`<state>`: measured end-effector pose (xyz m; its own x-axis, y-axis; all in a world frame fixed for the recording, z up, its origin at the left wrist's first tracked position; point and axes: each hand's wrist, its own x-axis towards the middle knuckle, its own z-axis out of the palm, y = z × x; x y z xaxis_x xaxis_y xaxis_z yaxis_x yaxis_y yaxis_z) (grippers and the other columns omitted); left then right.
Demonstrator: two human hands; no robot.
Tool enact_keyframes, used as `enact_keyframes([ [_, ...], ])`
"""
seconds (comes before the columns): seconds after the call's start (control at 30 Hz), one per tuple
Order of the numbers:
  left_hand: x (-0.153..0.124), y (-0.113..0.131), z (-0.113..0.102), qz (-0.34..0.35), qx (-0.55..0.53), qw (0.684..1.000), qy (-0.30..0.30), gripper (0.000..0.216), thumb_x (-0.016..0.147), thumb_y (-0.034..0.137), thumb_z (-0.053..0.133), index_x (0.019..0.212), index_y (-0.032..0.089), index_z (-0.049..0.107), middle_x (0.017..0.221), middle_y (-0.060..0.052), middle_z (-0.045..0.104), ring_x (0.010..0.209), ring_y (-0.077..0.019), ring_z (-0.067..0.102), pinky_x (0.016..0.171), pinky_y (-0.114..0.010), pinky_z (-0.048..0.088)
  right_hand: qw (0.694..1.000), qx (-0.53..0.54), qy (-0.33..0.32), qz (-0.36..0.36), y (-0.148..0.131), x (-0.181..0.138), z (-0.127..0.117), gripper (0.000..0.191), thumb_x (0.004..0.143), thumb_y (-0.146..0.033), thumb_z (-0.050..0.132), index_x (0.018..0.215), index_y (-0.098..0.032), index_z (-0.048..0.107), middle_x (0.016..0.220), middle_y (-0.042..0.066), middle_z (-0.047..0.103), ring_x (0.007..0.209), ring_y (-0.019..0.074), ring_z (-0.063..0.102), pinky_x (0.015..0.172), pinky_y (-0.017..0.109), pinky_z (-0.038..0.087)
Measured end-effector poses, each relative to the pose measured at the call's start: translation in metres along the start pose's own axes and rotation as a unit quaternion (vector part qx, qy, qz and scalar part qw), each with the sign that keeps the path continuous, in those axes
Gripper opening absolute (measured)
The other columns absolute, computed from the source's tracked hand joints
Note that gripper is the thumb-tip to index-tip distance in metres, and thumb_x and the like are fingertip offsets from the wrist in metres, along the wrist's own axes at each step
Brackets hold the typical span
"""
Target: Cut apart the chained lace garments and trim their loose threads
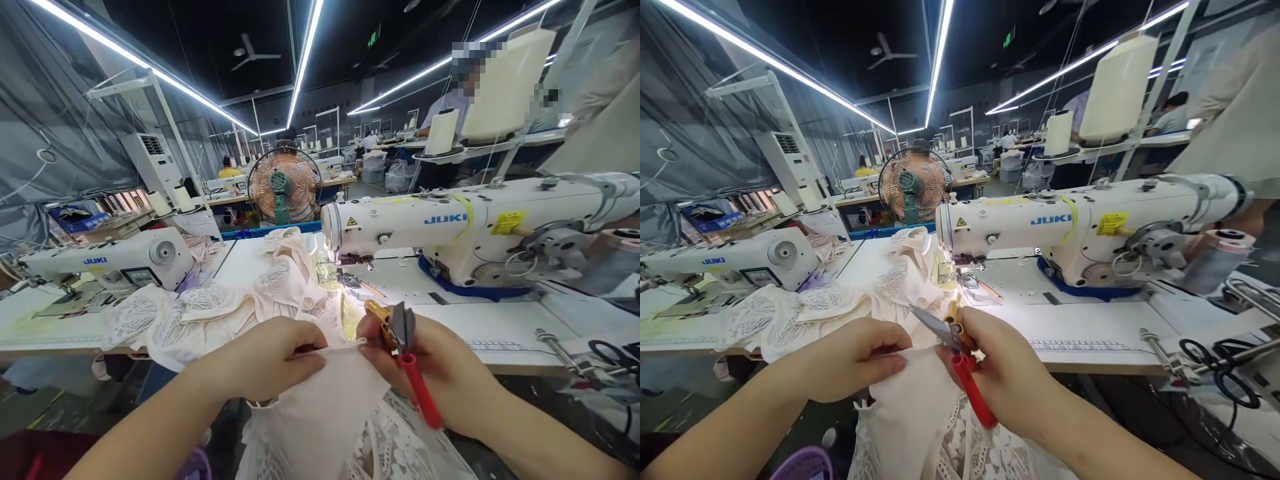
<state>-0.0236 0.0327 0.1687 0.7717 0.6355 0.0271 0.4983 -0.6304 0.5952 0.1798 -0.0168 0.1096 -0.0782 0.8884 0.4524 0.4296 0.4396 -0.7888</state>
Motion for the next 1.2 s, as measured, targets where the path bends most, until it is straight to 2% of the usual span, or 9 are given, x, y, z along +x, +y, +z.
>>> enact_keyframes([
  [0.17,-0.013,-0.022,0.017,-0.062,-0.098,0.993,-0.019,0.015,0.076,0.016,0.051,0.08,0.02,0.064,0.064,0.002,0.055,0.056,-0.0125,0.048,0.051,-0.019,0.036,0.998,0.028,0.005,0.055,0.025,-0.026,0.007,0.013,0.083,-0.034,0.053,0.077,-0.022,0.051,0.071,0.002,0.054,0.06,0.0167,0.05,0.049,0.026,0.042],
  [0.27,-0.018,-0.031,0.039,-0.106,-0.199,0.974,0.014,0.007,0.074,0.018,0.053,0.077,0.018,0.059,0.061,0.003,0.048,0.054,-0.0108,0.041,0.05,-0.019,0.031,0.994,0.07,0.004,0.088,0.036,-0.047,0.013,0.013,0.084,-0.034,0.054,0.079,-0.023,0.051,0.072,0.001,0.053,0.062,0.0165,0.051,0.053,0.027,0.044],
  [0.33,-0.02,-0.035,0.059,-0.126,-0.27,0.954,0.047,0.005,0.072,0.019,0.055,0.076,0.018,0.055,0.062,0.004,0.045,0.054,-0.0099,0.038,0.05,-0.02,0.029,0.991,0.084,0.016,0.1,0.04,-0.059,0.016,0.014,0.084,-0.034,0.056,0.078,-0.022,0.051,0.073,0.002,0.053,0.062,0.0164,0.051,0.053,0.027,0.045],
  [0.47,-0.017,-0.036,0.101,-0.139,-0.4,0.897,0.125,0.017,0.069,0.024,0.06,0.082,0.018,0.052,0.065,0.004,0.044,0.055,-0.0096,0.037,0.051,-0.02,0.03,0.99,0.073,0.061,0.101,0.047,-0.079,0.017,0.014,0.084,-0.031,0.057,0.076,-0.022,0.052,0.076,0.004,0.056,0.068,0.0187,0.055,0.058,0.028,0.047],
  [0.57,-0.012,-0.033,0.121,-0.14,-0.454,0.865,0.164,0.022,0.068,0.026,0.063,0.085,0.018,0.052,0.066,0.003,0.045,0.059,-0.0103,0.039,0.053,-0.02,0.032,0.986,0.068,0.08,0.133,0.052,-0.088,0.013,0.016,0.084,-0.033,0.057,0.075,-0.022,0.052,0.076,0.004,0.057,0.069,0.0189,0.056,0.06,0.029,0.049],
  [0.8,0.005,-0.034,0.129,-0.143,-0.495,0.842,0.161,0.018,0.063,0.025,0.065,0.071,0.016,0.051,0.062,0.004,0.045,0.058,-0.009,0.039,0.053,-0.02,0.031,0.968,0.092,0.134,0.191,0.06,-0.092,0.011,0.017,0.079,-0.036,0.062,0.075,-0.023,0.053,0.077,0.003,0.059,0.068,0.0194,0.056,0.059,0.03,0.05],
  [0.93,0.012,-0.036,0.129,-0.192,-0.491,0.835,0.158,0.02,0.061,0.027,0.063,0.069,0.017,0.047,0.058,0.006,0.041,0.053,-0.0074,0.035,0.049,-0.02,0.027,0.953,0.095,0.172,0.229,0.069,-0.095,0.019,0.022,0.077,-0.042,0.063,0.082,-0.022,0.058,0.083,0.005,0.061,0.068,0.0198,0.057,0.061,0.031,0.051],
  [1.07,0.017,-0.038,0.132,-0.215,-0.477,0.838,0.151,0.019,0.061,0.028,0.06,0.069,0.018,0.046,0.055,0.007,0.041,0.049,-0.0065,0.033,0.047,-0.02,0.025,0.948,0.106,0.169,0.248,0.078,-0.094,0.02,0.022,0.079,-0.042,0.062,0.084,-0.021,0.059,0.083,0.005,0.061,0.071,0.02,0.059,0.059,0.028,0.051],
  [1.2,0.02,-0.039,0.134,-0.217,-0.49,0.835,0.125,0.021,0.061,0.03,0.06,0.068,0.018,0.045,0.053,0.007,0.042,0.046,-0.006,0.035,0.045,-0.02,0.025,0.958,0.134,0.13,0.219,0.088,-0.09,0.016,0.016,0.081,-0.036,0.062,0.079,-0.021,0.057,0.081,0.004,0.06,0.073,0.0176,0.06,0.063,0.023,0.052],
])
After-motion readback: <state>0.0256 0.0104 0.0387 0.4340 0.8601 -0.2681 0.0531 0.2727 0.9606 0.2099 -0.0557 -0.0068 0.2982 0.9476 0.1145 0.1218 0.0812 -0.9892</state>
